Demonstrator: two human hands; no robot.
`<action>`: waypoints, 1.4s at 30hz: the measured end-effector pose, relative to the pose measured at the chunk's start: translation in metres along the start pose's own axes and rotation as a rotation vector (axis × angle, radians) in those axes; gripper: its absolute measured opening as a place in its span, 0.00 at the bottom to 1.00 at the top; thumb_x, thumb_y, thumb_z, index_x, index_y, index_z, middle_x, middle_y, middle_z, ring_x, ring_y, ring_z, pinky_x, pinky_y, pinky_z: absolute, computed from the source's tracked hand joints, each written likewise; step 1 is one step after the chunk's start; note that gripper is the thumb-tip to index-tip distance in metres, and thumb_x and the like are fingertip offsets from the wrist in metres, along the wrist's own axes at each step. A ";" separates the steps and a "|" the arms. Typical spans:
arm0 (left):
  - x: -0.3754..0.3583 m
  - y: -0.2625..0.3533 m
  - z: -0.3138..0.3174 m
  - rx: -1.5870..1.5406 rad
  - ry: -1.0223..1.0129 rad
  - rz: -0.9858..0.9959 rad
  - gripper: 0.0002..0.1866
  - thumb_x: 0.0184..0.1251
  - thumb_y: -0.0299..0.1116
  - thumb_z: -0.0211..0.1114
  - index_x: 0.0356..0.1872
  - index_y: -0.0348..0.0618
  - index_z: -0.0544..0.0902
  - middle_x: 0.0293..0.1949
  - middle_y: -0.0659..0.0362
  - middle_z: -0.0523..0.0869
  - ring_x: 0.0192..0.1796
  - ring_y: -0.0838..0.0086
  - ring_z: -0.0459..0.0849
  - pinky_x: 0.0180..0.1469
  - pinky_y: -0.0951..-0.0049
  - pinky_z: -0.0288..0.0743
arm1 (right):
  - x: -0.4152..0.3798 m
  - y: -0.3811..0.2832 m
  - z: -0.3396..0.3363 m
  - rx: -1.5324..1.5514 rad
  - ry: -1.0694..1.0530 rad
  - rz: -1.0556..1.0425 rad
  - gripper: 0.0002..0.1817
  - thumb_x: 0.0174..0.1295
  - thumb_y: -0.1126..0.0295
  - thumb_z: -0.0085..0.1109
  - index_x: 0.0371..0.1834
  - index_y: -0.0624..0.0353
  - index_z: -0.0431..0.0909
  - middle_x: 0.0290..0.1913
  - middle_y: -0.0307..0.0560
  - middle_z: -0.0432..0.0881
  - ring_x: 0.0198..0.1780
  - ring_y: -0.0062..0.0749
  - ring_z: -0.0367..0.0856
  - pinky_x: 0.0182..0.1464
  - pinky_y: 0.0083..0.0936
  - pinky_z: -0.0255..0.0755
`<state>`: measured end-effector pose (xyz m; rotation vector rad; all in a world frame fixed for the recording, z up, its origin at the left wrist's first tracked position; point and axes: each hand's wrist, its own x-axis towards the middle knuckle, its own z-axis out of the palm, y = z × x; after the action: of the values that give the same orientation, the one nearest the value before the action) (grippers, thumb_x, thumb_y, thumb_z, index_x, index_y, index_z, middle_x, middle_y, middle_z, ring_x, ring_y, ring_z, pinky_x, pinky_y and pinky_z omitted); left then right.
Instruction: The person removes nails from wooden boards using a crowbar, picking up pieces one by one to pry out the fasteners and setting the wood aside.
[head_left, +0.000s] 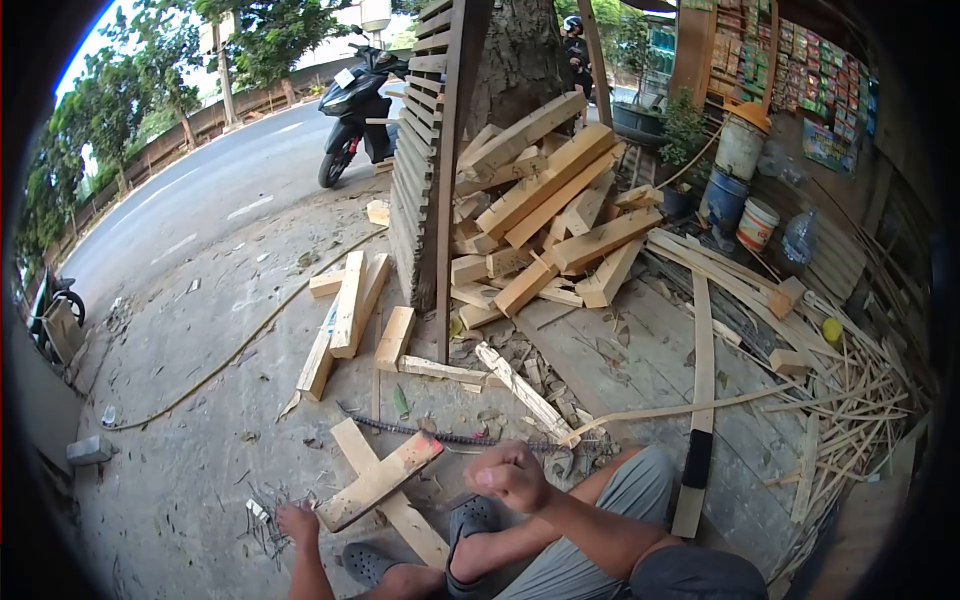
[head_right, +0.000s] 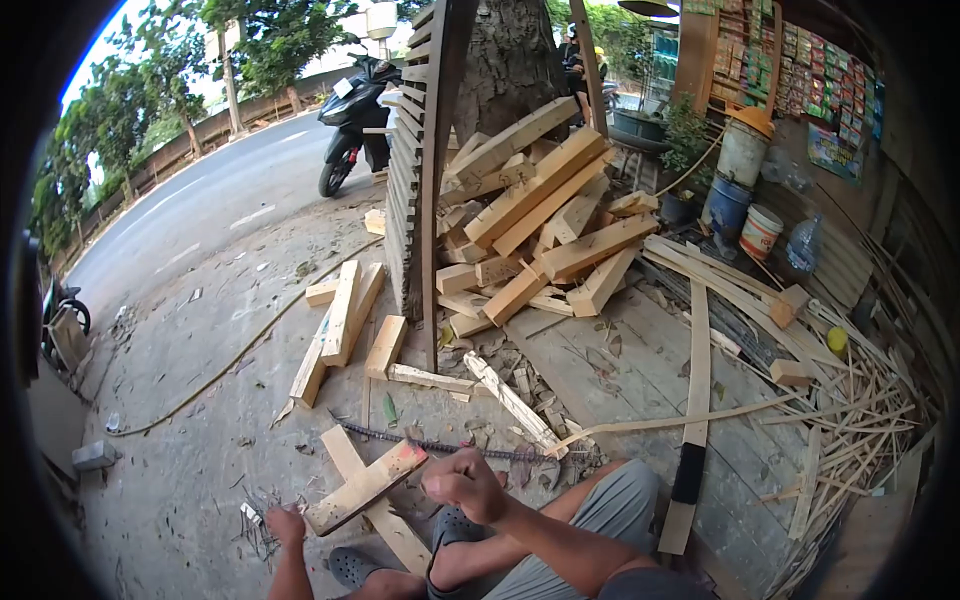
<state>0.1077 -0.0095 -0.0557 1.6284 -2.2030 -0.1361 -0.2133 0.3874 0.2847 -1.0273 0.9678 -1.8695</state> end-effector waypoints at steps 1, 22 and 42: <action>-0.015 0.026 -0.006 0.012 0.128 0.117 0.17 0.66 0.38 0.71 0.45 0.31 0.85 0.40 0.40 0.87 0.44 0.41 0.85 0.48 0.45 0.77 | -0.003 -0.002 0.004 -0.038 0.009 -0.029 0.18 0.63 0.67 0.57 0.17 0.60 0.65 0.19 0.39 0.68 0.22 0.20 0.62 0.26 0.24 0.56; -0.105 0.135 -0.073 0.077 -0.545 0.575 0.52 0.41 0.49 0.87 0.73 0.58 0.72 0.58 0.57 0.80 0.63 0.54 0.76 0.58 0.43 0.70 | 0.086 0.041 0.067 -0.178 -0.326 -0.179 0.24 0.65 0.60 0.51 0.15 0.62 0.59 0.15 0.41 0.57 0.19 0.28 0.56 0.24 0.32 0.50; -0.103 0.139 -0.069 0.041 -0.485 0.618 0.46 0.40 0.51 0.84 0.66 0.56 0.77 0.53 0.55 0.81 0.59 0.54 0.76 0.56 0.46 0.67 | 0.031 0.082 0.096 -0.298 -0.737 -0.474 0.19 0.59 0.70 0.60 0.16 0.58 0.61 0.20 0.47 0.62 0.20 0.47 0.68 0.25 0.43 0.61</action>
<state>0.0339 0.1421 0.0243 0.9199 -2.9856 -0.3367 -0.1175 0.3033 0.2591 -2.0773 0.5843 -1.4882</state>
